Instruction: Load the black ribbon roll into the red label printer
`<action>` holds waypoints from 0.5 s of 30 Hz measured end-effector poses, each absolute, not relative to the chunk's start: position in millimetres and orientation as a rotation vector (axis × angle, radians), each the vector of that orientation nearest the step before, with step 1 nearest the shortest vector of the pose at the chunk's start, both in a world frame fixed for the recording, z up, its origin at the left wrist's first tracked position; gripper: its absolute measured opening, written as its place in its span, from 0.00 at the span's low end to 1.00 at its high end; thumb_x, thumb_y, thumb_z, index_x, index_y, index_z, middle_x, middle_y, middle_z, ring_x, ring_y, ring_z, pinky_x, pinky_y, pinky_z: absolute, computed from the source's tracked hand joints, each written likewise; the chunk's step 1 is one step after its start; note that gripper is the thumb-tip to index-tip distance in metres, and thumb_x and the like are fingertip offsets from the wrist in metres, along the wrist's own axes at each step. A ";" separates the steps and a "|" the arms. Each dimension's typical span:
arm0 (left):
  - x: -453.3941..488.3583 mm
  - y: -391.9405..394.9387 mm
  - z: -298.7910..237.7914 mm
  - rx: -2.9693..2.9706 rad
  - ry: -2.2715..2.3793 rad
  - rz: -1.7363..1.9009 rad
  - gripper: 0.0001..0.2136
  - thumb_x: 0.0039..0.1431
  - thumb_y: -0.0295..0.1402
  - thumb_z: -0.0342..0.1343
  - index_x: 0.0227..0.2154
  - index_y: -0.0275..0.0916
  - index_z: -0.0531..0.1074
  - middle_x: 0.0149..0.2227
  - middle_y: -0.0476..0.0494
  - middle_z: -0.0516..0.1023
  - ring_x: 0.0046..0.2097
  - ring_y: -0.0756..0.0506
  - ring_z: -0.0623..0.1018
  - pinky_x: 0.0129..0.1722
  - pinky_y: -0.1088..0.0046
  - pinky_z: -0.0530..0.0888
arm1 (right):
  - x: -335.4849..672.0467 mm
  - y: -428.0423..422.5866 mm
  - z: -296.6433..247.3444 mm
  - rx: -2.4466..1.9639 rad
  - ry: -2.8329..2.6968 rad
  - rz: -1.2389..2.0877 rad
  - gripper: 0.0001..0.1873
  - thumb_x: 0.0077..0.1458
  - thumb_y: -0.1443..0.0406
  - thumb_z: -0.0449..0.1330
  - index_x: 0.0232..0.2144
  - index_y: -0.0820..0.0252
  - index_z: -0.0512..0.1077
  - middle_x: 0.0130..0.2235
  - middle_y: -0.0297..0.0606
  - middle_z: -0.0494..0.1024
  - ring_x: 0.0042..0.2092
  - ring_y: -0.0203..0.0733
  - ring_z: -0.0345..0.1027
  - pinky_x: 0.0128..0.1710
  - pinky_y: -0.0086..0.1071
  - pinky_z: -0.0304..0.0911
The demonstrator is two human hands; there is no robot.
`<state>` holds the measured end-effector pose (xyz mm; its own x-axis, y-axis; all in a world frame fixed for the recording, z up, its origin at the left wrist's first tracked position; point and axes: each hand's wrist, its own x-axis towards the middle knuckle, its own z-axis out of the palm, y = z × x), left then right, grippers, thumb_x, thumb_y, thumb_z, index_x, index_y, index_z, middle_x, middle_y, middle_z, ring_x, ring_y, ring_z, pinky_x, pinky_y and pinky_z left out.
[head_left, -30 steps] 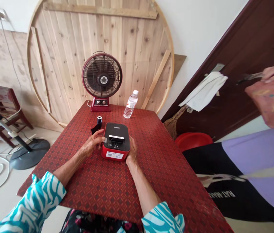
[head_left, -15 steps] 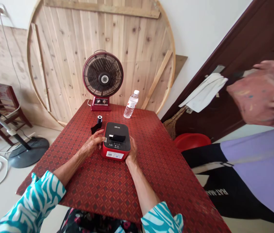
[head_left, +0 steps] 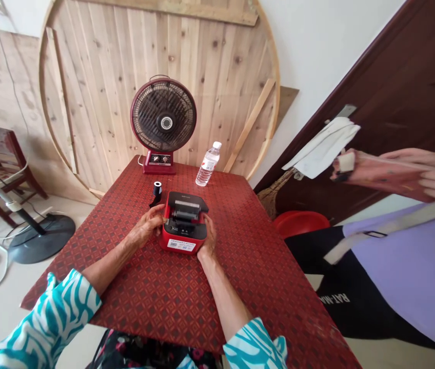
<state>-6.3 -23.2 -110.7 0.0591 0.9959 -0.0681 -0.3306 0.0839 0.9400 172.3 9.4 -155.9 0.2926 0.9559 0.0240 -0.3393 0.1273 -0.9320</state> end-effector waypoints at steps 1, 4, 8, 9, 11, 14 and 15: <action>-6.2 -23.0 -111.2 0.917 0.968 1.265 0.32 0.43 0.35 0.61 0.54 0.33 0.62 0.19 0.56 0.69 0.16 0.56 0.63 0.18 0.78 0.57 | 172.1 9.2 -155.8 -1.004 -0.769 1.098 0.21 0.48 0.52 0.57 0.41 0.57 0.73 0.34 0.32 0.79 0.35 0.39 0.71 0.36 0.32 0.63; -5.7 -22.8 -112.3 0.897 0.983 1.272 0.32 0.42 0.35 0.61 0.53 0.33 0.62 0.20 0.55 0.71 0.16 0.56 0.63 0.18 0.79 0.57 | 172.1 9.4 -155.5 -0.981 -0.736 1.124 0.21 0.47 0.52 0.58 0.40 0.57 0.73 0.33 0.31 0.79 0.32 0.37 0.70 0.34 0.31 0.62; -5.3 -21.7 -113.0 0.905 0.979 1.285 0.32 0.42 0.35 0.61 0.53 0.33 0.62 0.22 0.53 0.72 0.16 0.56 0.63 0.18 0.78 0.57 | 173.0 10.3 -155.4 -0.973 -0.730 1.144 0.21 0.47 0.52 0.59 0.40 0.57 0.73 0.32 0.30 0.79 0.31 0.36 0.69 0.34 0.30 0.62; -5.4 -21.2 -113.2 0.908 0.983 1.284 0.32 0.42 0.35 0.60 0.53 0.33 0.62 0.21 0.54 0.72 0.16 0.56 0.62 0.18 0.78 0.57 | 173.2 10.4 -155.4 -0.976 -0.742 1.137 0.21 0.47 0.52 0.58 0.41 0.57 0.73 0.32 0.31 0.79 0.32 0.36 0.69 0.35 0.31 0.62; -5.9 -20.5 -113.5 0.927 1.008 1.275 0.32 0.42 0.35 0.60 0.54 0.33 0.62 0.19 0.55 0.70 0.16 0.56 0.62 0.18 0.78 0.57 | 173.8 10.2 -155.4 -0.982 -0.768 1.118 0.22 0.47 0.52 0.58 0.42 0.57 0.73 0.34 0.32 0.79 0.33 0.37 0.69 0.36 0.31 0.62; -8.2 -21.3 -111.5 0.980 1.058 1.231 0.32 0.44 0.36 0.59 0.54 0.34 0.61 0.18 0.56 0.69 0.17 0.55 0.63 0.18 0.78 0.58 | 175.0 10.0 -156.4 -0.976 -0.794 1.104 0.23 0.48 0.51 0.58 0.43 0.58 0.73 0.37 0.35 0.79 0.36 0.39 0.70 0.38 0.32 0.62; -9.5 -22.1 -109.3 1.010 1.075 1.226 0.32 0.44 0.36 0.59 0.54 0.34 0.62 0.19 0.56 0.69 0.17 0.54 0.64 0.19 0.78 0.59 | 175.7 10.2 -157.2 -0.974 -0.803 1.100 0.23 0.48 0.51 0.57 0.43 0.58 0.73 0.37 0.35 0.79 0.36 0.39 0.70 0.38 0.33 0.62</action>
<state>-9.5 -22.1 -109.3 0.0314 0.9966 -0.0762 -0.2056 0.0810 0.9753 175.7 10.2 -157.2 0.2696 0.9614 0.0557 -0.3456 0.1506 -0.9262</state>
